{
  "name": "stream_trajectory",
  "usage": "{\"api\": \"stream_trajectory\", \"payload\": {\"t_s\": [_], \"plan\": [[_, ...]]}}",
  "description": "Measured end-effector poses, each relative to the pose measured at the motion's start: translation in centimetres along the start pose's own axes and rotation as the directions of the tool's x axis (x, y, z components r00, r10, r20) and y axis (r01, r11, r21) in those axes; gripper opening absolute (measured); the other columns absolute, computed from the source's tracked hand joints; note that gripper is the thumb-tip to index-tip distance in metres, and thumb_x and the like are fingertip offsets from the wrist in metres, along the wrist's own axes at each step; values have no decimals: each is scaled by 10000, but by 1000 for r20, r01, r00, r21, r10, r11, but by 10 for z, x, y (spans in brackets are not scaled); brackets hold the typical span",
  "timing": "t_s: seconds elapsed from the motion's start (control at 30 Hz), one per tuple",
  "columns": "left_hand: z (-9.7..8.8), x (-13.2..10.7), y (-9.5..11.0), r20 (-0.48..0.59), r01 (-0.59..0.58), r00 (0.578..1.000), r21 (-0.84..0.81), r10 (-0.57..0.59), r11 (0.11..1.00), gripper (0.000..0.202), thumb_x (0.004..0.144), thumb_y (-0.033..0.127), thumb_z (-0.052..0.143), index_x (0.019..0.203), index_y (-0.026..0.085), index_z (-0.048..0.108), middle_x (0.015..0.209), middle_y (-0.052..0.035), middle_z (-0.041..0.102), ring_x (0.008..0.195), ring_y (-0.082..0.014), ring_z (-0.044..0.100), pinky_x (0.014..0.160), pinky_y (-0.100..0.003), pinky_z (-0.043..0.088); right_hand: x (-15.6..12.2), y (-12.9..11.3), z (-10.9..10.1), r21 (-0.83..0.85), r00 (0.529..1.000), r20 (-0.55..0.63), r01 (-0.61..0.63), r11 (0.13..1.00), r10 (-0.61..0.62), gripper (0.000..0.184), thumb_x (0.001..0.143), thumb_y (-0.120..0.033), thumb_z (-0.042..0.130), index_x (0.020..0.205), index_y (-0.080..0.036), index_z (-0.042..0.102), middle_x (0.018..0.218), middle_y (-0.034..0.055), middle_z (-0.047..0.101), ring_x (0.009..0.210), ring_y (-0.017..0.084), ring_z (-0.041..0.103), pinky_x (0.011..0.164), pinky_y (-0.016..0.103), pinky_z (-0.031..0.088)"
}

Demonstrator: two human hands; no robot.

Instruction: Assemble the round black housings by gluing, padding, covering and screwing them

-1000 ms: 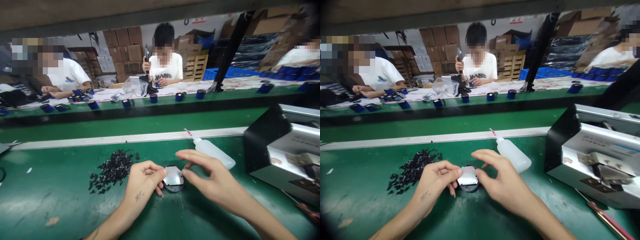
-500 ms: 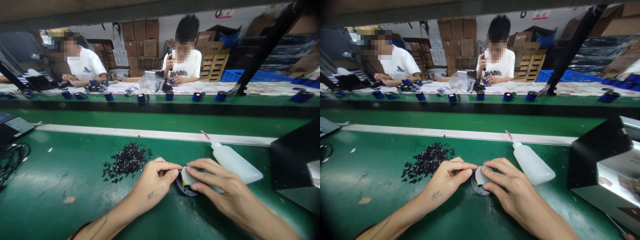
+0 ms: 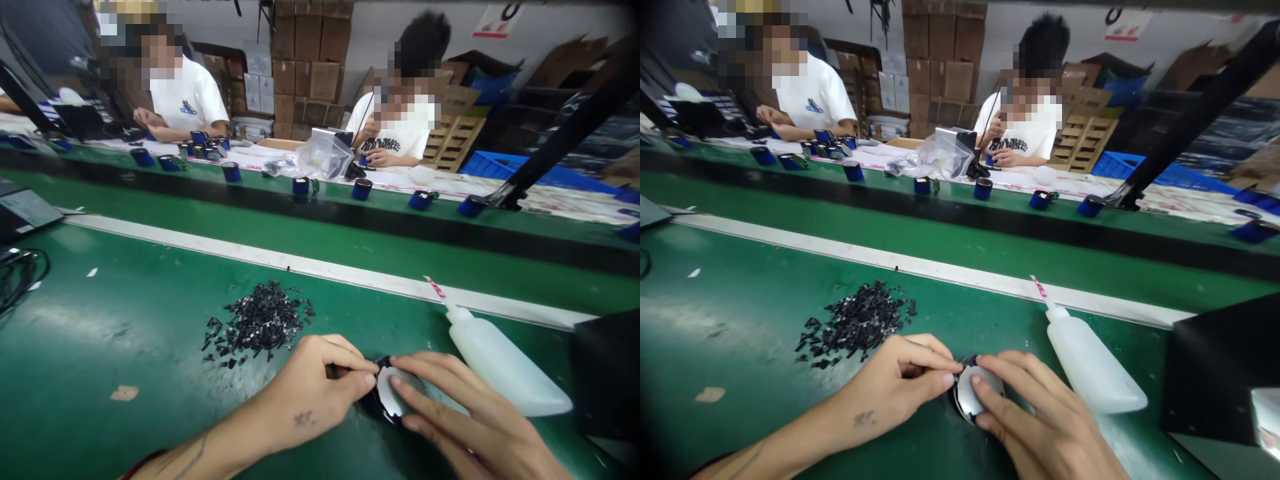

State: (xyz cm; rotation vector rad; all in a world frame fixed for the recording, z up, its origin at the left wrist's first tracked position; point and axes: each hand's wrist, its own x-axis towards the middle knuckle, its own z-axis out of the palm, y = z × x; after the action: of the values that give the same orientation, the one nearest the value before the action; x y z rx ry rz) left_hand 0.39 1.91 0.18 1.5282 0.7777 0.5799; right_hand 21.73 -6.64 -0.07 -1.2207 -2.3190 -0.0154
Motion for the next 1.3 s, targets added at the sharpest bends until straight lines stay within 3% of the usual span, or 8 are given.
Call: {"api": "stream_trajectory", "payload": {"t_s": [0.2,0.4,0.67,0.73,0.83,0.93,1.1,1.3], "plan": [[5,6,-13,-8,221,973,-281,-233,934,174,760,255,688,862,144,773,781,-43,660,373,-51,517,368,-175,418,11,-2,-2,-174,994,-62,74,982,-86,230,933,-195,523,1108,-187,671,1065,84,689,956,235,659,718,318,611],[11,4,-13,-24,189,977,-378,-214,906,156,774,258,671,803,123,744,964,-74,622,424,-58,593,348,-155,484,10,-4,1,-209,993,-101,40,977,-62,228,938,-179,507,1076,-167,688,1070,123,682,921,243,671,691,335,613],[23,3,-14,61,249,962,-589,-265,768,284,756,336,743,858,164,541,1240,-163,588,479,-144,689,357,-209,538,20,-7,0,-46,998,-53,-29,999,26,221,905,-118,508,1053,-142,671,1049,146,656,925,244,632,697,334,606],[26,4,-13,60,246,963,-599,-263,762,310,748,337,761,880,171,534,1165,-152,645,466,-152,688,386,-226,552,20,-11,-1,0,995,-78,-59,998,59,228,903,-98,498,1058,-129,663,1037,156,641,915,242,616,662,324,596],[28,6,-10,59,285,952,-537,-301,794,405,772,369,739,1075,135,607,802,-103,732,468,-165,683,440,-233,558,21,-15,1,51,987,-105,-116,992,121,239,901,-82,492,1058,-129,666,1012,144,635,924,234,600,660,316,583],[30,7,-9,4,309,940,-431,-340,848,523,778,391,715,1171,56,634,481,-45,647,421,-165,645,434,-232,534,19,-15,1,144,980,-107,-151,978,167,213,908,-107,534,1056,-163,676,1031,117,641,954,222,593,714,320,578],[34,7,-7,-81,278,945,-311,-317,909,495,804,328,656,1208,43,631,436,-33,624,384,-159,615,404,-232,501,11,-6,-2,266,962,28,-269,926,272,170,922,-193,581,1023,-220,715,1132,82,643,1019,219,596,778,308,575],[37,6,-7,-110,250,952,-255,-285,934,412,829,300,604,1170,76,663,456,-15,618,383,-151,599,407,-237,508,13,-5,3,276,933,1,-347,896,361,180,873,-175,609,794,-257,749,1062,40,651,873,184,633,672,268,550]]}}
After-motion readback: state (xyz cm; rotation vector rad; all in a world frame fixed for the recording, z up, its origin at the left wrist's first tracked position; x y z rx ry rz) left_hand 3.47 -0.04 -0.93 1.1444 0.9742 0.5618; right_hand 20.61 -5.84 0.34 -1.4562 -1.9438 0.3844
